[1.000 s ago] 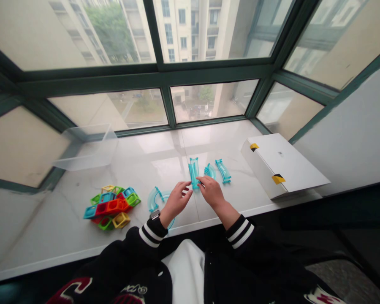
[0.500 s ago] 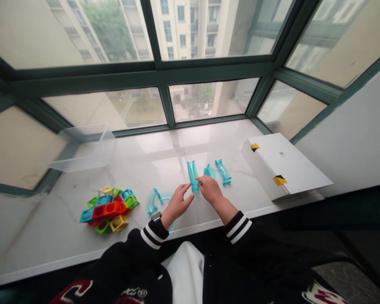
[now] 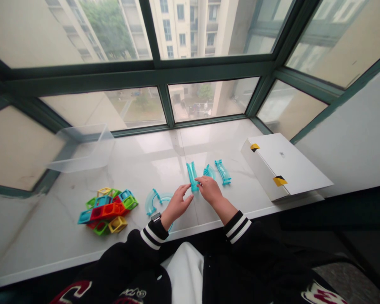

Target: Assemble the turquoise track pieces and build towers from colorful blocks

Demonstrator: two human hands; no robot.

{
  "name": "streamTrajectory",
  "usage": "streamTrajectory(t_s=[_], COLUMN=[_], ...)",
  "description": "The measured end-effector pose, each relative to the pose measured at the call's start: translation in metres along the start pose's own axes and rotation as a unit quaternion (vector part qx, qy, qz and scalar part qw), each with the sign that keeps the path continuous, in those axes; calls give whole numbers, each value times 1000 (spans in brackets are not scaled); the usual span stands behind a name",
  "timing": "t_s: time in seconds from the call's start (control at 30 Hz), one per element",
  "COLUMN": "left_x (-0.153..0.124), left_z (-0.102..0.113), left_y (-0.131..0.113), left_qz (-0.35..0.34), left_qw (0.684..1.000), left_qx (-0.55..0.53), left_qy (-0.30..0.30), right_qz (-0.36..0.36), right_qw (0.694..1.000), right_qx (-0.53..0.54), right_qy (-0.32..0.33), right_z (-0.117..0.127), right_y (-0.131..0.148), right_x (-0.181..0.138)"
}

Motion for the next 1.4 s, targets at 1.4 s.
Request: streamTrajectory(t_s=[1.4], left_x=[-1], left_z=[5], left_y=[-4], left_qz=[-5], left_qw=[1000], left_qx=[23], left_qy=[-19], right_qz=[-4], right_qw=[1000], right_qx=[-16], right_qy=[18], right_z=[0], right_y=[0], right_x=[0])
Point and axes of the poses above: each hand's wrist, its own x-axis towards the middle knuckle, its own z-axis out of the back of the hand, y = z × x, the point moved 9 cm from there along x, towards the middle knuckle, and after that the axes turned 12 degrees about -y, right-handed, at the moved point
